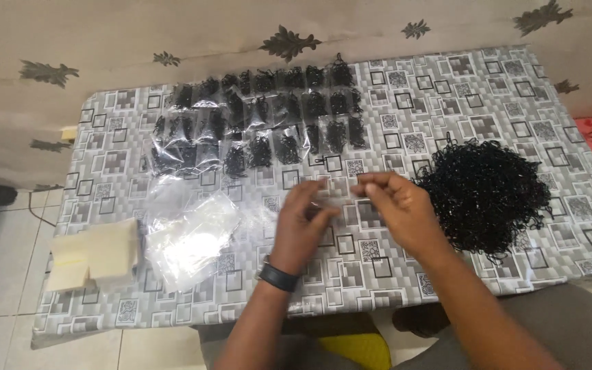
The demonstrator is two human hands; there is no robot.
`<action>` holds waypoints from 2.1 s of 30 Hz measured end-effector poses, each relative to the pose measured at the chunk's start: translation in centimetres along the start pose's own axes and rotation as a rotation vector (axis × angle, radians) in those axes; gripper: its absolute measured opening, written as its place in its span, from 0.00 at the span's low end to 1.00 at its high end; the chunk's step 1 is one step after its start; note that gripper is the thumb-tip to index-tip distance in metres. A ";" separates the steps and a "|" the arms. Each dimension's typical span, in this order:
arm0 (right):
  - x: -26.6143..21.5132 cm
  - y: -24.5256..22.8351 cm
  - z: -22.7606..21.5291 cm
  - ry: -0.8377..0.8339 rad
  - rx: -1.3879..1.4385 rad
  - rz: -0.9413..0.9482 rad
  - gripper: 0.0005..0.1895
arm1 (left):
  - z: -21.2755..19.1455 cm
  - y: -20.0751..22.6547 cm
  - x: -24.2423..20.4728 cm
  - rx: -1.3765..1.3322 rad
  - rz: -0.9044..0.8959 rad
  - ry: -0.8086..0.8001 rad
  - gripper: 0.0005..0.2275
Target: The person picks up several small black components from a pile on the table and places them into a small plastic bag, then repeats this for a second bag and places the bags into a row on the table.
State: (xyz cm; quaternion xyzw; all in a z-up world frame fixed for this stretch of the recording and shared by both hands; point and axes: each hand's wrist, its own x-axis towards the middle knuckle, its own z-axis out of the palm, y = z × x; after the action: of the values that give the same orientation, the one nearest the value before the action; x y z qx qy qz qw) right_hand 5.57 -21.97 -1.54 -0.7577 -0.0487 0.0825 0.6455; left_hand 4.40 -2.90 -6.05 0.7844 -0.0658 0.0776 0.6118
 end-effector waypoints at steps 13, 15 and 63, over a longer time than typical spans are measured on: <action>6.5 4.2 5.0 0.082 -1.195 -0.455 0.16 | -1.9 -2.1 1.0 -0.467 -0.262 0.249 0.24; 5.4 3.7 4.2 0.079 -1.218 -0.458 0.16 | -1.9 -1.9 1.0 -0.472 -0.254 0.249 0.24; 2.2 4.6 -13.1 0.153 -1.407 0.202 0.27 | -1.6 1.3 0.4 -0.242 -0.287 0.068 0.24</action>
State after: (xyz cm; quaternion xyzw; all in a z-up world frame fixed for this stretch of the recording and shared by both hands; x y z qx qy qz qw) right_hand 10.08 -35.02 -4.17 -0.9990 0.0257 0.0375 -0.0058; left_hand 4.47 -1.68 -4.35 0.7033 0.0588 0.0074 0.7085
